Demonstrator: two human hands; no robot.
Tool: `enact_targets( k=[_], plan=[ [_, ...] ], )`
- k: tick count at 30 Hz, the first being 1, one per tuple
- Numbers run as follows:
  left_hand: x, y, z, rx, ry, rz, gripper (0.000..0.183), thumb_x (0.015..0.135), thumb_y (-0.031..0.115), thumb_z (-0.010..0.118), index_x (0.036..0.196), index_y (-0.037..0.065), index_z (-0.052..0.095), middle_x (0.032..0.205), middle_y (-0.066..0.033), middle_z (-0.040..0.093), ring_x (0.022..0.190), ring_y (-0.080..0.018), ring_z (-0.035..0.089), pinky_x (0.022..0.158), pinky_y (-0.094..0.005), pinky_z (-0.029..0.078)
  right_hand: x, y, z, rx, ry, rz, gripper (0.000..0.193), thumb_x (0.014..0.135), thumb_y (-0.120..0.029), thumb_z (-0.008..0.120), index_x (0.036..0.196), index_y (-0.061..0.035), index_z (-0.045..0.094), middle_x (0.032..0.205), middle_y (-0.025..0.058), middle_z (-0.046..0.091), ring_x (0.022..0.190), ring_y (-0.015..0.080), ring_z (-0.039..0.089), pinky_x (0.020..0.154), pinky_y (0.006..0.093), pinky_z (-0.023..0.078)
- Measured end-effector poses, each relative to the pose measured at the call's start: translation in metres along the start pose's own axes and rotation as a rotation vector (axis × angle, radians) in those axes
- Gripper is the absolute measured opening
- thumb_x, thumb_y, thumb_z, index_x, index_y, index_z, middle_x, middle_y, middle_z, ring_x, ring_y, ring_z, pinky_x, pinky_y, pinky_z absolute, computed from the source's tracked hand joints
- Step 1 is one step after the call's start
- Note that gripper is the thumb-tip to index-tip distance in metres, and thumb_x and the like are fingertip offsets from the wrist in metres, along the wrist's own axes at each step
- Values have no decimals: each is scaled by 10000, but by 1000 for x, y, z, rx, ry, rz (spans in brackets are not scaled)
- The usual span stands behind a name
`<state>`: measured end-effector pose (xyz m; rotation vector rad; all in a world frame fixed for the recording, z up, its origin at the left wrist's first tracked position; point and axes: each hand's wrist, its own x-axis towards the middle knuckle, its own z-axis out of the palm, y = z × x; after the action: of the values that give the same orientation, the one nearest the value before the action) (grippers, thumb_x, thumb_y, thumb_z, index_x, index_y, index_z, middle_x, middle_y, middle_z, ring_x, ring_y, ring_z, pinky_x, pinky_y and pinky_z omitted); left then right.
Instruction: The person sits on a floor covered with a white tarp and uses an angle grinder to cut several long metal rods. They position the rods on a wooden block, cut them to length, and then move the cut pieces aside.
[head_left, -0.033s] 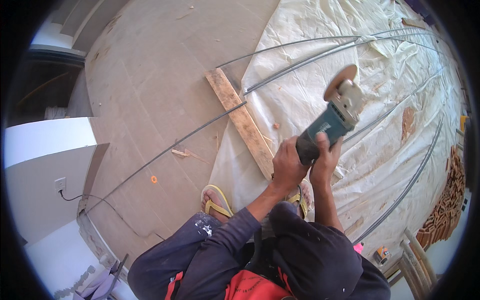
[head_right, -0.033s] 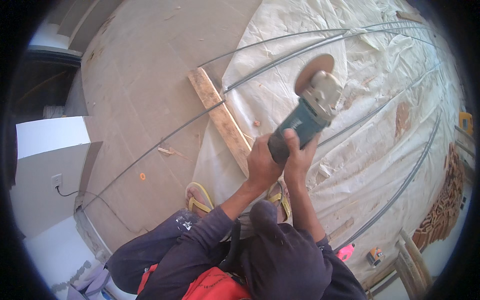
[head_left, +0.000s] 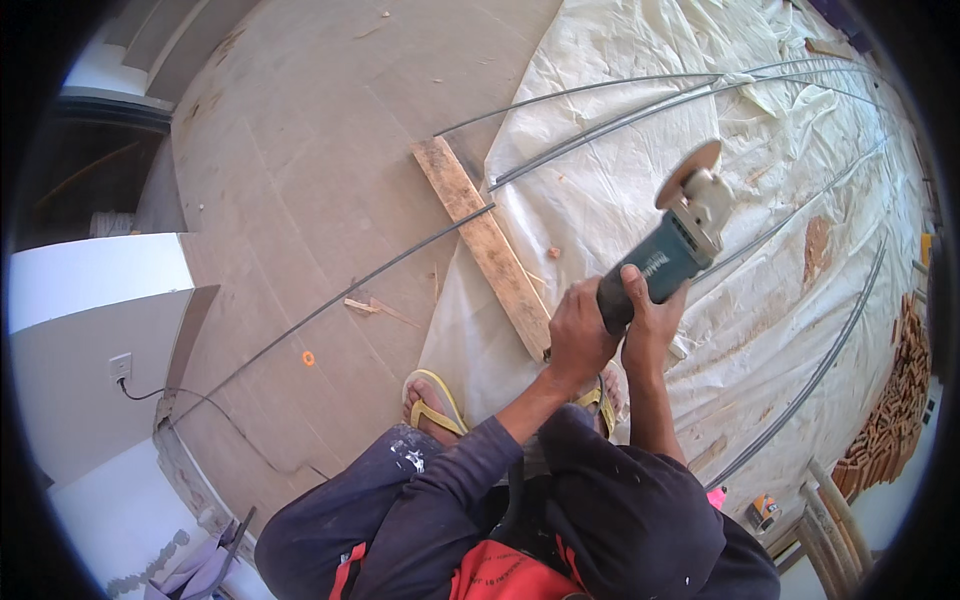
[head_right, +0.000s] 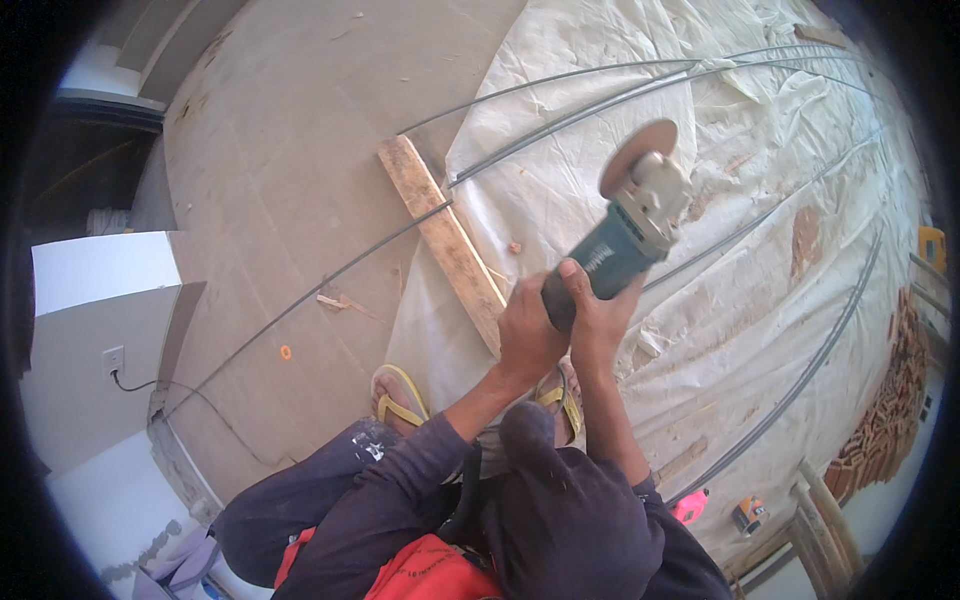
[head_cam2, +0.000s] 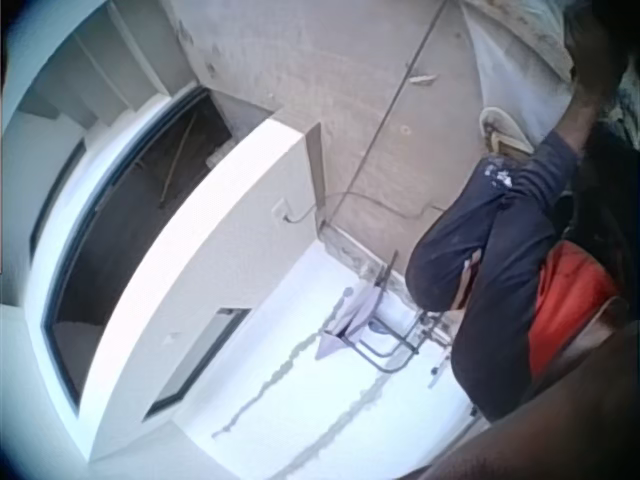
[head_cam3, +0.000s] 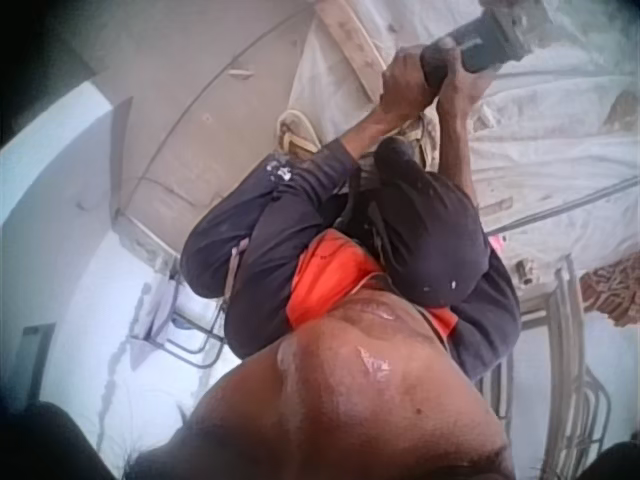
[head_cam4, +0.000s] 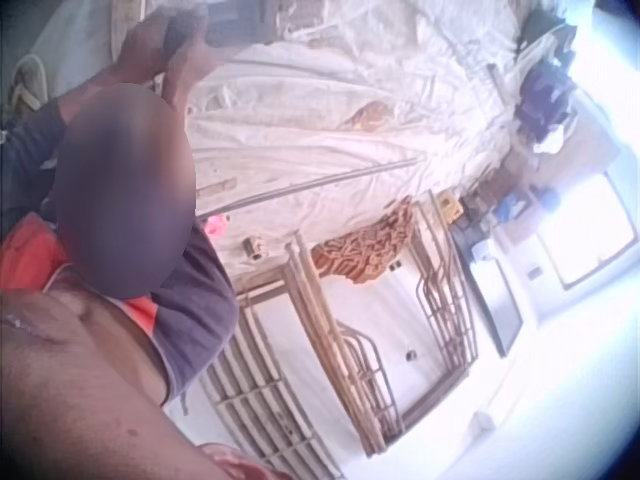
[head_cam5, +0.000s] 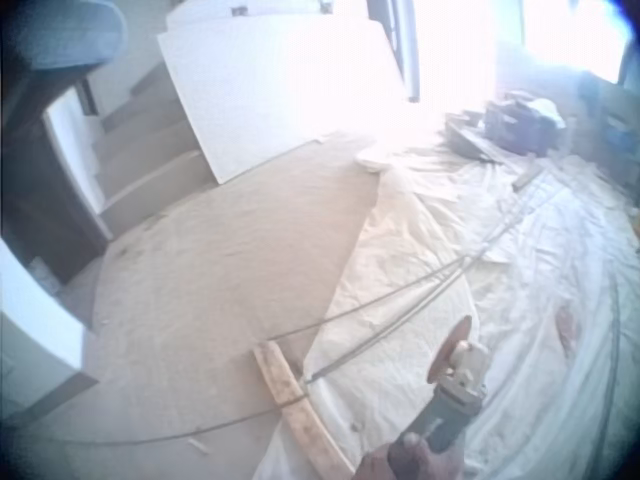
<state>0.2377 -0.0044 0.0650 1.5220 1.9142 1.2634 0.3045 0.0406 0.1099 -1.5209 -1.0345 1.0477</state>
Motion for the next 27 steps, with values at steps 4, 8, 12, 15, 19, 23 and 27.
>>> enact_targets(
  k=[4,8,12,15,19,23,27],
  plan=[
    [-14,10,11,15,-41,68,528,728,87,713,1167,-37,447,1011,-211,547,904,-420,570,801,-477,479,11,17,-27,316,-27,212,441,774,-127,742,1129,8,518,972,77,588,895,188,599,802,299,491],
    [-24,30,17,-194,-294,-22,682,672,103,748,1219,-44,368,1060,-259,526,948,-462,555,853,-517,452,18,40,-70,479,-65,321,425,801,-177,651,1132,65,539,966,157,639,854,250,645,792,358,535],
    [-5,25,13,-379,-888,-440,834,586,237,831,1221,-71,388,1091,-286,586,1032,-412,603,876,-441,474,14,45,-98,673,-153,383,543,773,-265,635,1199,48,508,1036,180,627,914,284,639,840,408,529],
    [2,42,12,-388,-1106,-454,794,586,228,808,1203,-77,412,987,-290,615,955,-438,624,841,-446,491,9,49,-114,713,-105,352,582,773,-289,627,1231,45,493,1104,173,613,996,283,621,910,416,500],
    [-35,50,31,-292,-875,-272,698,635,181,734,1192,-90,414,955,-319,611,927,-498,602,822,-492,484,1,41,-132,576,-36,414,569,812,-334,604,1240,29,506,1101,150,618,1007,251,618,917,385,489],
    [-53,48,44,-273,-796,-175,706,681,107,718,1255,-95,359,1016,-319,573,948,-502,569,838,-527,464,-12,46,-132,146,173,420,376,803,-232,728,1076,-36,560,937,32,612,853,147,599,798,286,486],
    [-58,49,50,-193,-860,-144,738,684,104,741,1285,-73,349,1073,-308,548,1003,-480,558,846,-523,461,-16,41,-133,47,217,417,475,784,-233,763,1142,-28,528,979,29,604,879,148,593,818,281,478]
  ],
)
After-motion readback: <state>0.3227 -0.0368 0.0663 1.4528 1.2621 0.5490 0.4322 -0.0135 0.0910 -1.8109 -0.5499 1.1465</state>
